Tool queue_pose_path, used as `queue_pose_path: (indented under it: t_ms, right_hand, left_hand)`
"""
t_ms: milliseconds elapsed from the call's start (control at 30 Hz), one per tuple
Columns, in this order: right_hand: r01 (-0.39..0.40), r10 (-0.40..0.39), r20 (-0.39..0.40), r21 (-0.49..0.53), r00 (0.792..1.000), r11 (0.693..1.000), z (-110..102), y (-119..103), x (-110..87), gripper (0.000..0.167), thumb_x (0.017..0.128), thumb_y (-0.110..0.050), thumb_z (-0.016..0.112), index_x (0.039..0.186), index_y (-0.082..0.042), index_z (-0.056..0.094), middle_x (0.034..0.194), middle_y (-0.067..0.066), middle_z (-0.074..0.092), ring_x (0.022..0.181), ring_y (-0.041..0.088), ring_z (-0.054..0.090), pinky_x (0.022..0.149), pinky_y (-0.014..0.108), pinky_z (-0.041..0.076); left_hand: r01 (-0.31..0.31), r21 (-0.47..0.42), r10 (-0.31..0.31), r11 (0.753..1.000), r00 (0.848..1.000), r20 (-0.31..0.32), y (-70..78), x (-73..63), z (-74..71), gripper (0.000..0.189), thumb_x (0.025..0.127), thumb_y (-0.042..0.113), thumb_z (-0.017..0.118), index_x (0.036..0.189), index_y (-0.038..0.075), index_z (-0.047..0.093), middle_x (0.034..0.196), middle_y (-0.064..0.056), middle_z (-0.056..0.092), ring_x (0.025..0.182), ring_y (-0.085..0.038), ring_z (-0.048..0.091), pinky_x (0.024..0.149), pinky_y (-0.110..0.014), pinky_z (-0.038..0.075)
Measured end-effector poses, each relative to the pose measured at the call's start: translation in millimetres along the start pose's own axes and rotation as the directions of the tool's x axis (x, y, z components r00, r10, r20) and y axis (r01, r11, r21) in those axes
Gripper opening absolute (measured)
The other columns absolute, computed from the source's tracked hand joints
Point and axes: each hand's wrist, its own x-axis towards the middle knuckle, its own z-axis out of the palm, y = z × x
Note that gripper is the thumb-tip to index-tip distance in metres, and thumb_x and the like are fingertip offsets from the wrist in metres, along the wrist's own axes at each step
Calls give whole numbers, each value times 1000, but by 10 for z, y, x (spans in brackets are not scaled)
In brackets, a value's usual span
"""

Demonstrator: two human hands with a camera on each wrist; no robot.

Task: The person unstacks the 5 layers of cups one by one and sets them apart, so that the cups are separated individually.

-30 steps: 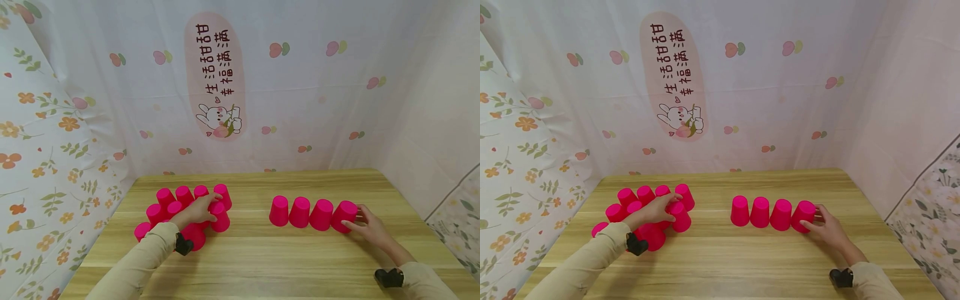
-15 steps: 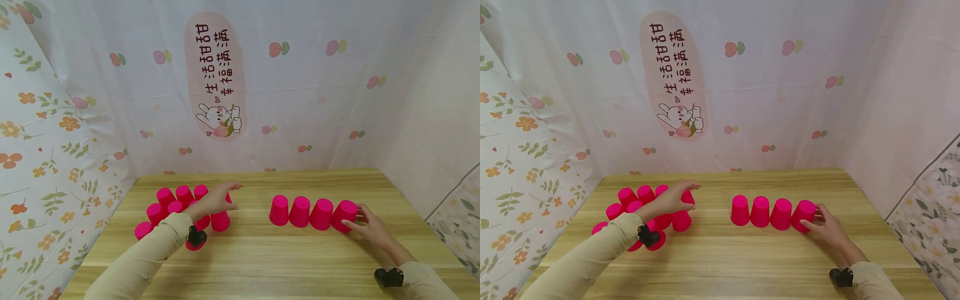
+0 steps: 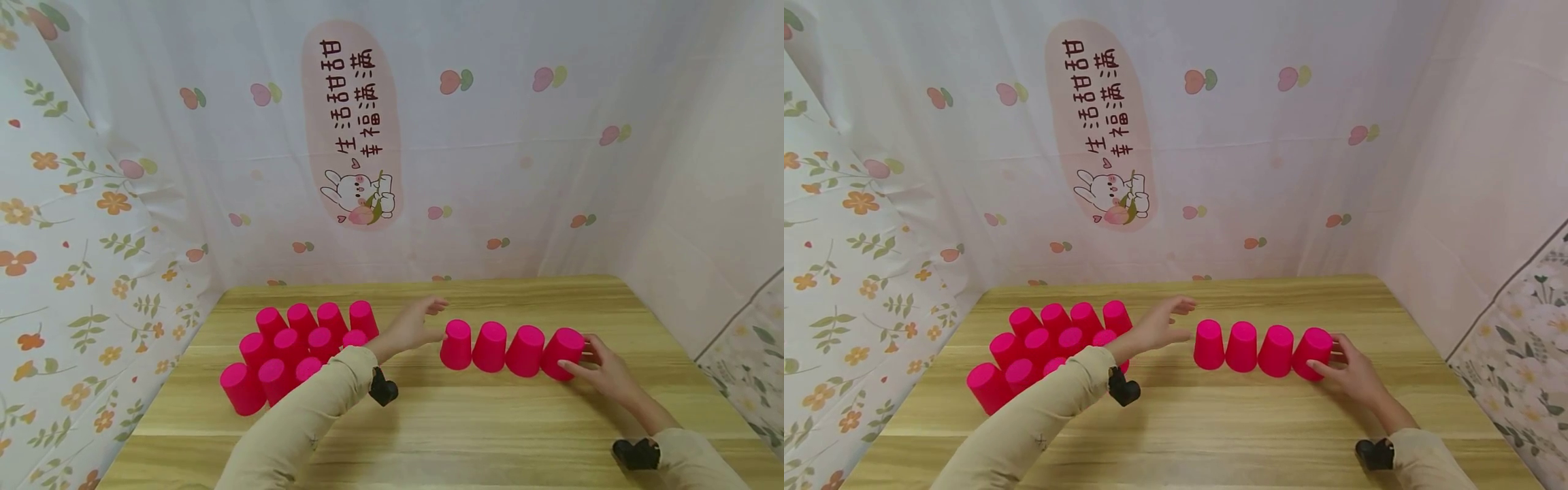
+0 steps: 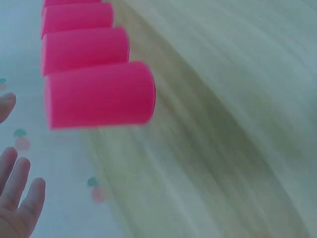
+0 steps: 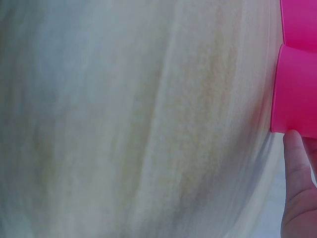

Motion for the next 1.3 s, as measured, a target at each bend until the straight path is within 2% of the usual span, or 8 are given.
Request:
queue_pose_path:
  t_ms: [167,233,400,500,700,1067,1133,1300]
  right_hand:
    - [-3,3,-6,-5,1000,1000,4,-5,-11,46,75,-15,70,111,-1,45,101,18,55,79,2,58,64,19,47]
    - [-4,4,-4,-2,1000,1000,7,-11,-15,46,75,-15,71,111,-1,45,100,17,55,78,-2,56,64,19,47]
    - [-4,4,-1,0,1000,1000,21,-19,-22,46,75,-15,71,111,-1,45,101,17,55,83,30,61,64,20,47]
    - [-5,5,-3,-4,1000,1000,25,-20,-21,47,75,-15,71,111,-1,45,101,18,55,84,36,60,64,20,47]
    - [3,-3,-8,-5,1000,1000,14,-26,-7,46,75,-15,70,111,-1,45,102,19,55,79,9,59,64,19,47]
    - [-6,6,3,5,1000,1000,-2,-39,-6,47,76,-14,69,112,0,44,104,21,54,85,31,61,65,19,47]
    - [-7,7,7,8,1000,1000,-4,-38,-5,47,76,-15,69,112,0,43,104,21,54,88,41,57,65,19,47]
    - [-5,5,8,2,1000,1000,-10,-25,-4,47,76,-15,70,112,0,44,104,21,54,86,39,58,64,19,47]
  left_hand:
    - [9,-8,-9,1000,999,-42,-44,122,295,53,72,8,72,120,7,50,117,-9,53,107,-25,50,79,-26,46]
    - [12,4,-12,1000,997,-70,-73,145,394,53,72,8,73,119,5,51,114,-10,53,104,-24,50,76,-23,46]
    - [23,-26,-26,999,991,-133,-122,129,541,51,72,9,72,118,1,51,110,-10,52,99,-22,50,71,-21,46]
    - [22,-64,-31,998,988,-152,-146,114,581,49,73,8,71,118,1,52,111,-10,51,97,-22,50,70,-21,47]
    - [26,-129,-50,991,981,-187,-181,116,612,47,73,7,72,116,3,53,109,-9,52,95,-23,52,67,-22,49]
    - [22,-151,-51,988,981,-188,-211,76,601,48,73,7,72,117,3,53,109,-7,53,95,-23,52,69,-22,48]
    - [26,-154,-52,988,984,-168,-196,42,550,48,73,7,72,116,5,54,109,-7,53,95,-22,53,68,-22,48]
    - [35,-126,-49,991,993,-108,-101,-75,310,48,71,9,73,115,7,54,107,-5,55,97,-22,52,69,-23,48]
